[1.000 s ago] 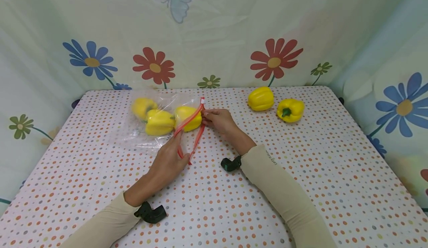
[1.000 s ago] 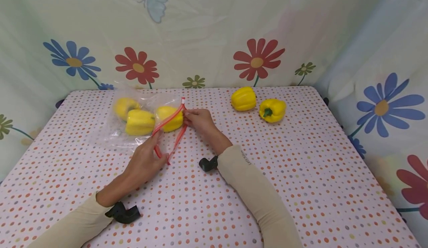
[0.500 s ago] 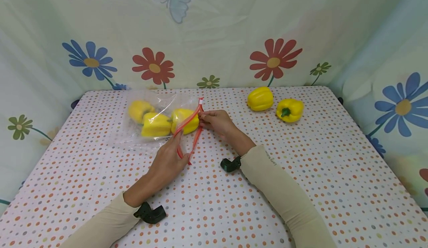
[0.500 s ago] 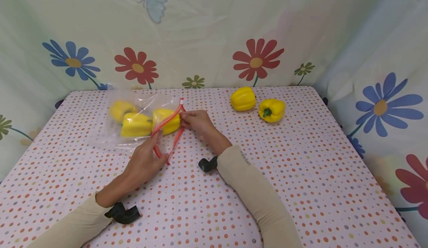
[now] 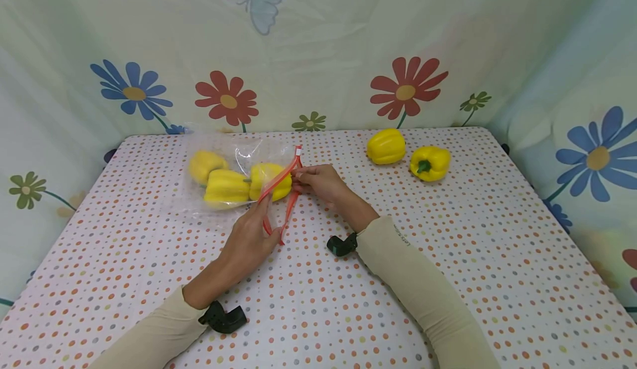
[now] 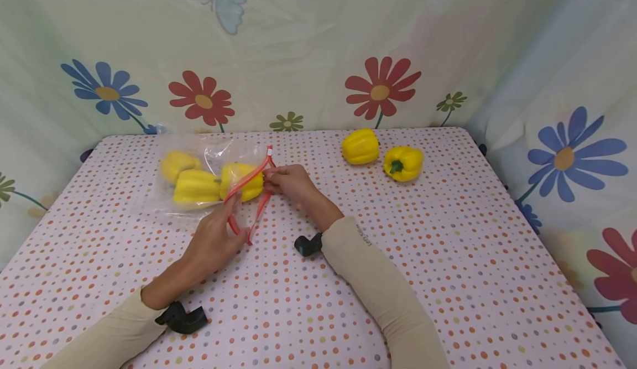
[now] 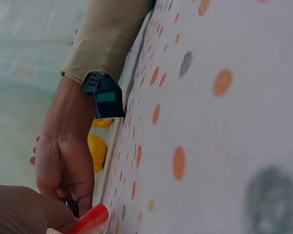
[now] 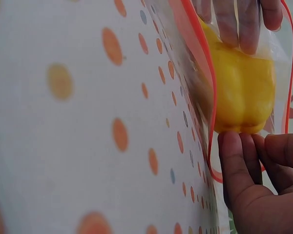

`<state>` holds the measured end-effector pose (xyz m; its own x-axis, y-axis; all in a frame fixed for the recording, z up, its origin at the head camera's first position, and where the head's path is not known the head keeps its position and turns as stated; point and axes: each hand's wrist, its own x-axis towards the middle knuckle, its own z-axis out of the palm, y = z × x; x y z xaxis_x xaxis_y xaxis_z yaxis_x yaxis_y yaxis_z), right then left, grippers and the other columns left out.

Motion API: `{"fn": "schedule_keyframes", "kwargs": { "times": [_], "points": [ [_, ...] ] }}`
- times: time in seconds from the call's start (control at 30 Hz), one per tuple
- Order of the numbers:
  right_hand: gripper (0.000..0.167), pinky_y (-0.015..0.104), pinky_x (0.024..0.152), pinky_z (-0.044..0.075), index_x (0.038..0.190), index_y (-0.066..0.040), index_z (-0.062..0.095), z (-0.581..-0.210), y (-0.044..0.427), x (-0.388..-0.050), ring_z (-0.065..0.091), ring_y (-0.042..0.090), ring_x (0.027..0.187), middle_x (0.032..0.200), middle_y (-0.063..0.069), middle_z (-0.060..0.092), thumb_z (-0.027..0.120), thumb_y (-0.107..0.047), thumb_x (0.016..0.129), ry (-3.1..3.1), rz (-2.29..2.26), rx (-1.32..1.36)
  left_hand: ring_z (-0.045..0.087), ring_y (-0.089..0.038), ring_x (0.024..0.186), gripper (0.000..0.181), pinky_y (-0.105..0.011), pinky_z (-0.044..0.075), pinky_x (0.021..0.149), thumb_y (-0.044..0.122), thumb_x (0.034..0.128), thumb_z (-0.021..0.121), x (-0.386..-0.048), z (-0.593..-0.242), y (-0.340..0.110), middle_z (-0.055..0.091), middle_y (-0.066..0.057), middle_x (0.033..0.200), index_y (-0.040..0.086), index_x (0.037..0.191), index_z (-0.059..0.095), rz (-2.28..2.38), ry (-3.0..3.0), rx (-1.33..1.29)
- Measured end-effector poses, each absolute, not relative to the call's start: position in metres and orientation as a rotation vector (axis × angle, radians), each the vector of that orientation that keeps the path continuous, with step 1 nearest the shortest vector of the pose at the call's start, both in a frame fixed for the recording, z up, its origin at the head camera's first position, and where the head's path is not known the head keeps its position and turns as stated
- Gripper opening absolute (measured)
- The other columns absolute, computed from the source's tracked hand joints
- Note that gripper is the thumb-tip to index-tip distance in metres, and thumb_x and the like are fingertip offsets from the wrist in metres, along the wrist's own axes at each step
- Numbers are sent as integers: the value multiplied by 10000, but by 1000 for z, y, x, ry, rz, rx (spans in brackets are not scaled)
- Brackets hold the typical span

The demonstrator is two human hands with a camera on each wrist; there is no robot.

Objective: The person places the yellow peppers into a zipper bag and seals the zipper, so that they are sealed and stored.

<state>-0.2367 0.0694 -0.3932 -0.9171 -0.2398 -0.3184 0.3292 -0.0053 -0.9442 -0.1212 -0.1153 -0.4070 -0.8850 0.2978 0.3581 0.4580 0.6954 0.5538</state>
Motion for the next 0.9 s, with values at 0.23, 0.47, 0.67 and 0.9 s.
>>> {"fn": "schedule_keyframes", "kwargs": {
  "times": [0.23, 0.47, 0.67, 0.9],
  "points": [
    [238, 297, 836, 527, 1173, 53, 652, -392, 68, -237, 671, 211, 973, 1151, 151, 661, 543, -59, 993, 1883, -1961, 89, 462, -257, 1271, 807, -417, 422, 995, 39, 798, 778, -121, -406, -115, 414, -223, 1457, -77, 1464, 338, -968, -2663, -605],
    [260, 302, 851, 521, 1201, 75, 628, -392, 67, -236, 662, 237, 1011, 1174, 171, 649, 530, -55, 998, 1868, -1959, 56, 460, -260, 1276, 802, -419, 418, 999, 36, 797, 777, -121, -406, -115, 422, -222, 1452, -76, 1462, 343, -968, -2662, -606],
    [268, 308, 864, 516, 1214, 90, 614, -392, 66, -235, 651, 254, 1047, 1187, 182, 645, 524, -40, 997, 1864, -1949, 13, 470, -268, 1267, 799, -420, 431, 986, 29, 792, 777, -121, -406, -115, 436, -227, 1438, -81, 1457, 348, -957, -2654, -610],
    [267, 303, 853, 520, 1211, 100, 605, -392, 66, -235, 667, 221, 988, 1153, 197, 656, 513, -38, 1001, 1862, -1927, -38, 450, -274, 1290, 803, -423, 422, 995, 24, 791, 778, -121, -406, -114, 429, -231, 1443, -85, 1457, 343, -959, -2647, -618]
  ]
}}
